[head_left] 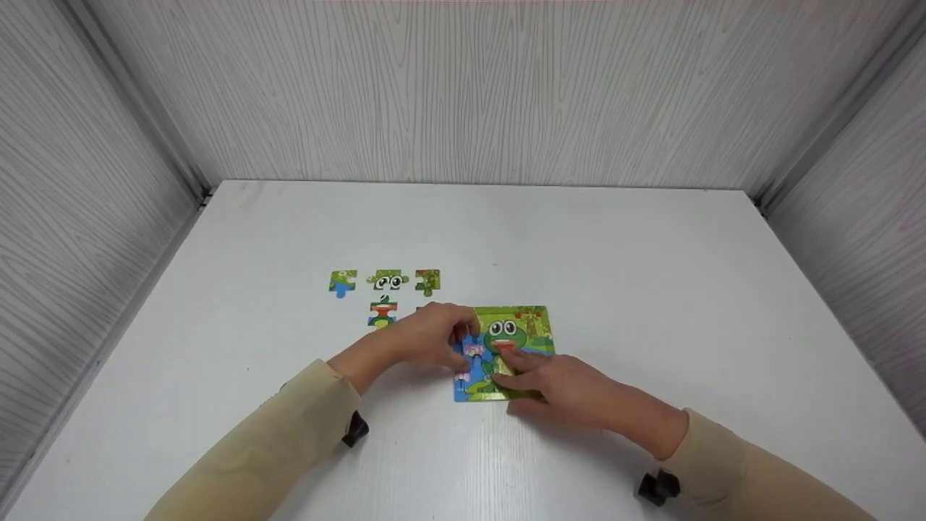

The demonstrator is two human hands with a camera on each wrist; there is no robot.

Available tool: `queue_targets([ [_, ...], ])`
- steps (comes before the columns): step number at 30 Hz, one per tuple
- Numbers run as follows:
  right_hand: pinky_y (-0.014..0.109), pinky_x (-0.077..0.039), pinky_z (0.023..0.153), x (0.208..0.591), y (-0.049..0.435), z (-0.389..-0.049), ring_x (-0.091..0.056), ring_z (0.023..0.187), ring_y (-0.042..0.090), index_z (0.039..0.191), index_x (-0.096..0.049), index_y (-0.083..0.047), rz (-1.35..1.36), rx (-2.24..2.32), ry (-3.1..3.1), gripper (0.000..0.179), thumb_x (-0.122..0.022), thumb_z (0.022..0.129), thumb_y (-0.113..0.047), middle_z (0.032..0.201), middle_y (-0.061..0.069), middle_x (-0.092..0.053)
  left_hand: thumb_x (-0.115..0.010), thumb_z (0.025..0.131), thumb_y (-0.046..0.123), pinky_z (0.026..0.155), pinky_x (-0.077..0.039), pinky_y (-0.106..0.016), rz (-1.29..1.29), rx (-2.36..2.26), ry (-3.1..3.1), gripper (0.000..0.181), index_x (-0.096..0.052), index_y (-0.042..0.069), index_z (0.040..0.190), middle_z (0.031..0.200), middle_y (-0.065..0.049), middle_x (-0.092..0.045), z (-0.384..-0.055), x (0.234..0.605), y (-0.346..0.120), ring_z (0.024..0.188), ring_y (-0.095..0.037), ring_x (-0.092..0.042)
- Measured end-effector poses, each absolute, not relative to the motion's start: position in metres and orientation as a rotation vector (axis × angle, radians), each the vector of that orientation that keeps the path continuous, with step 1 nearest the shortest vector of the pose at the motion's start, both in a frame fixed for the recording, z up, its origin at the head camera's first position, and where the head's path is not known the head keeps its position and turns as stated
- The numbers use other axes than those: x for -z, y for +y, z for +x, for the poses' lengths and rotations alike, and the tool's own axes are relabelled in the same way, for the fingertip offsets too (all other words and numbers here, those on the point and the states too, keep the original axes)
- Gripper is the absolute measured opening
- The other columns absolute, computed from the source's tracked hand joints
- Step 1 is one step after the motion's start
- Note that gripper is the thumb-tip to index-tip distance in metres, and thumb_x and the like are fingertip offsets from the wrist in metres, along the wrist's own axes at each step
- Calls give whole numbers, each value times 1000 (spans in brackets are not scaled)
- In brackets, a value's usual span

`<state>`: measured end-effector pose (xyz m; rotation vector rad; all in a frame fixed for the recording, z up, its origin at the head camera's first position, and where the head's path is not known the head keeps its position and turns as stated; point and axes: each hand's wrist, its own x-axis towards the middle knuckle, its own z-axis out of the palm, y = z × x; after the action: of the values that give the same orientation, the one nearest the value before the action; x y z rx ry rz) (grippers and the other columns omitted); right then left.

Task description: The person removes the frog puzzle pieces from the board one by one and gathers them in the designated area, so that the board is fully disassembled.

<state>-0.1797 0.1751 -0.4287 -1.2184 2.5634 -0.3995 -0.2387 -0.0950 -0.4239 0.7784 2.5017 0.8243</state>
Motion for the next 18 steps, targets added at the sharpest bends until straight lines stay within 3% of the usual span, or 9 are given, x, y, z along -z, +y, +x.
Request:
queue_targets([
  [9, 50, -46, 112, 428, 174, -179, -42, 151, 33, 151, -61, -17, -1217, 409, 2561, 51, -69, 105, -36, 164, 15, -42, -86, 89, 17, 85, -51, -33, 862, -782, 2544, 29, -71, 12, 114, 100, -1, -65, -241, 424, -96, 92, -18, -58],
  [18, 50, -46, 112, 429, 174, -181, -40, 152, 32, 152, -59, -18, -1189, 398, 2553, 52, -69, 105, -37, 165, 12, -40, -88, 88, 27, 90, -49, -35, 824, -758, 2545, 41, -73, 12, 123, 105, 2, -63, -237, 423, -96, 98, -19, -57],
])
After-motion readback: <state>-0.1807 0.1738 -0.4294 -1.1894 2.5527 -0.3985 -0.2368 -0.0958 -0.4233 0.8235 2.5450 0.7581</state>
